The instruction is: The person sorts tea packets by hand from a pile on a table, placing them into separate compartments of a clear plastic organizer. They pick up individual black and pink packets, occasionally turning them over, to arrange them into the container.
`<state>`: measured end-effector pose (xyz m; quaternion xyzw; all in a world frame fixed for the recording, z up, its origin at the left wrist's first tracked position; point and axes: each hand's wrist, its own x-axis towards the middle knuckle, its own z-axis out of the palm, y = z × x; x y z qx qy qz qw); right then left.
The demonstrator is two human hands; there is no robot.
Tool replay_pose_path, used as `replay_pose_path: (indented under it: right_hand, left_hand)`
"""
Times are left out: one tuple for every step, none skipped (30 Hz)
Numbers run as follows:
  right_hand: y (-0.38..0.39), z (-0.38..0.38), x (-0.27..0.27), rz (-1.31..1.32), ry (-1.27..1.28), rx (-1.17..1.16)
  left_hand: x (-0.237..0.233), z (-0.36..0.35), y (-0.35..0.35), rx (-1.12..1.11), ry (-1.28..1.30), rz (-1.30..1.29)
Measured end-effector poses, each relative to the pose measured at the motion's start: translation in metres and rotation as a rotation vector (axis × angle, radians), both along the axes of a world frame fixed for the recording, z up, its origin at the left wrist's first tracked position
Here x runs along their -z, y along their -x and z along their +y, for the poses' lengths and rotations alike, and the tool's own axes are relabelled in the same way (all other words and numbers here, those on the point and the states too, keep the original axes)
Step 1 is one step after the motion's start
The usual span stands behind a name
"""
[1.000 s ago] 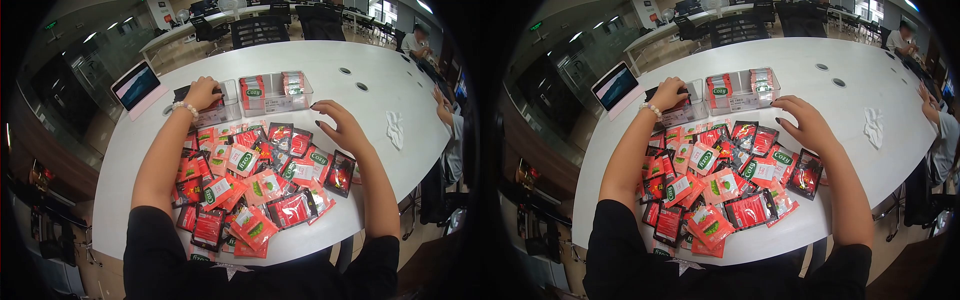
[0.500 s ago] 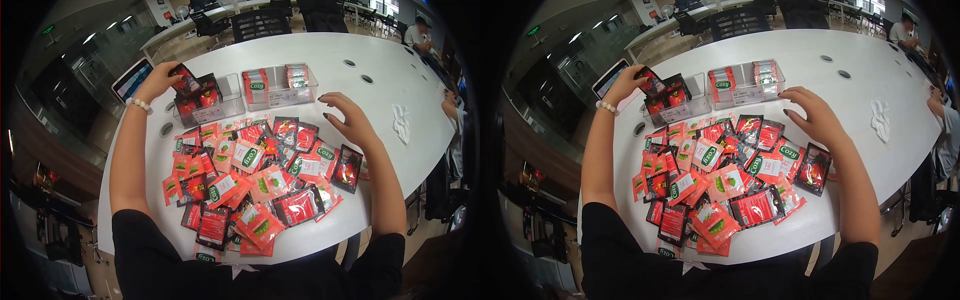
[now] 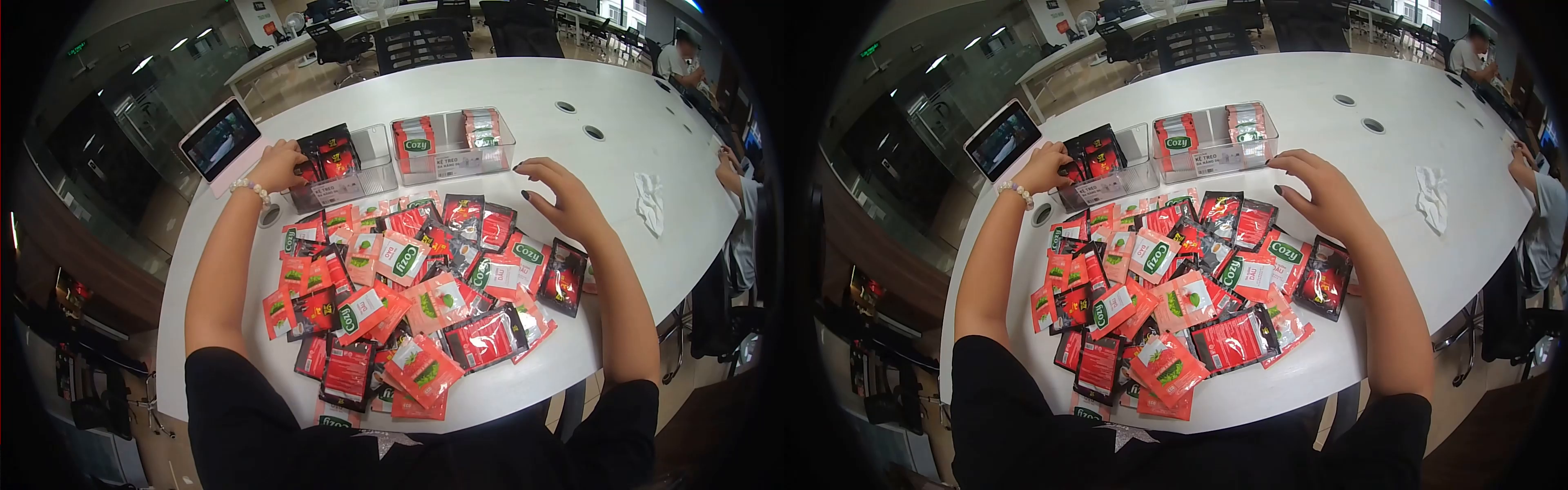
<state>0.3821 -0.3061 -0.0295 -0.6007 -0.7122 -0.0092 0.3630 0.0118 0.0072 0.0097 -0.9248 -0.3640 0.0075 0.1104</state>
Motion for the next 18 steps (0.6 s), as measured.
replay_pose_path:
  right_hand:
    - [-0.001,0.0,0.0,0.008,0.001,0.002]
    - [-0.001,0.0,0.0,0.006,-0.004,-0.001]
    - [-0.002,0.0,0.0,0.008,-0.009,-0.002]
    - [-0.002,0.0,0.0,0.011,-0.013,-0.002]
    - [-0.002,0.0,0.0,0.017,-0.008,-0.004]
    - [-0.001,0.0,0.0,0.02,-0.001,-0.007]
    - [-0.001,0.0,0.0,0.022,0.005,-0.013]
    - [-0.001,0.001,0.001,0.014,-0.005,-0.015]
    - [-0.001,0.001,0.001,0.0,-0.012,-0.018]
    - [-0.001,0.001,0.001,-0.015,-0.022,-0.018]
    - [-0.001,0.0,0.0,-0.027,-0.032,-0.015]
    - [-0.002,-0.001,0.0,-0.021,-0.015,-0.015]
    - [-0.002,-0.001,-0.001,-0.014,-0.001,-0.015]
    - [-0.003,-0.001,-0.001,-0.008,0.013,-0.015]
    - [-0.003,-0.001,-0.001,-0.021,0.012,-0.012]
    - [-0.002,-0.001,-0.001,-0.035,0.011,-0.011]
    - [-0.002,-0.001,0.0,-0.048,0.01,-0.011]
    - [-0.002,-0.001,-0.001,-0.046,0.015,-0.01]
  left_hand:
    - [-0.002,-0.003,-0.001,0.007,-0.018,-0.019]
    - [-0.005,-0.006,-0.002,0.015,-0.036,-0.036]
    - [-0.008,-0.013,-0.005,0.046,-0.049,-0.1]
    - [-0.012,-0.023,-0.009,0.077,-0.062,-0.162]
    - [-0.012,-0.029,-0.013,0.107,-0.072,-0.223]
    - [-0.006,-0.029,-0.016,0.201,-0.092,-0.212]
    - [0.003,-0.027,-0.018,0.292,-0.112,-0.202]
    - [0.011,-0.025,-0.018,0.383,-0.133,-0.195]
    - [0.014,-0.025,-0.017,0.319,-0.118,-0.096]
    - [0.017,-0.025,-0.016,0.258,-0.104,0.003]
    - [0.019,-0.025,-0.016,0.199,-0.09,0.103]
    - [0.016,-0.031,-0.016,0.169,-0.076,0.115]
    - [0.019,-0.032,-0.016,0.184,-0.147,0.101]
    - [0.025,-0.032,-0.015,0.198,-0.218,0.085]
    - [0.026,-0.037,-0.015,0.212,-0.29,0.068]
    - [0.027,-0.041,-0.016,0.268,-0.361,0.002]
    - [0.03,-0.046,-0.02,0.323,-0.431,-0.063]
    - [0.031,-0.055,-0.026,0.377,-0.501,-0.129]
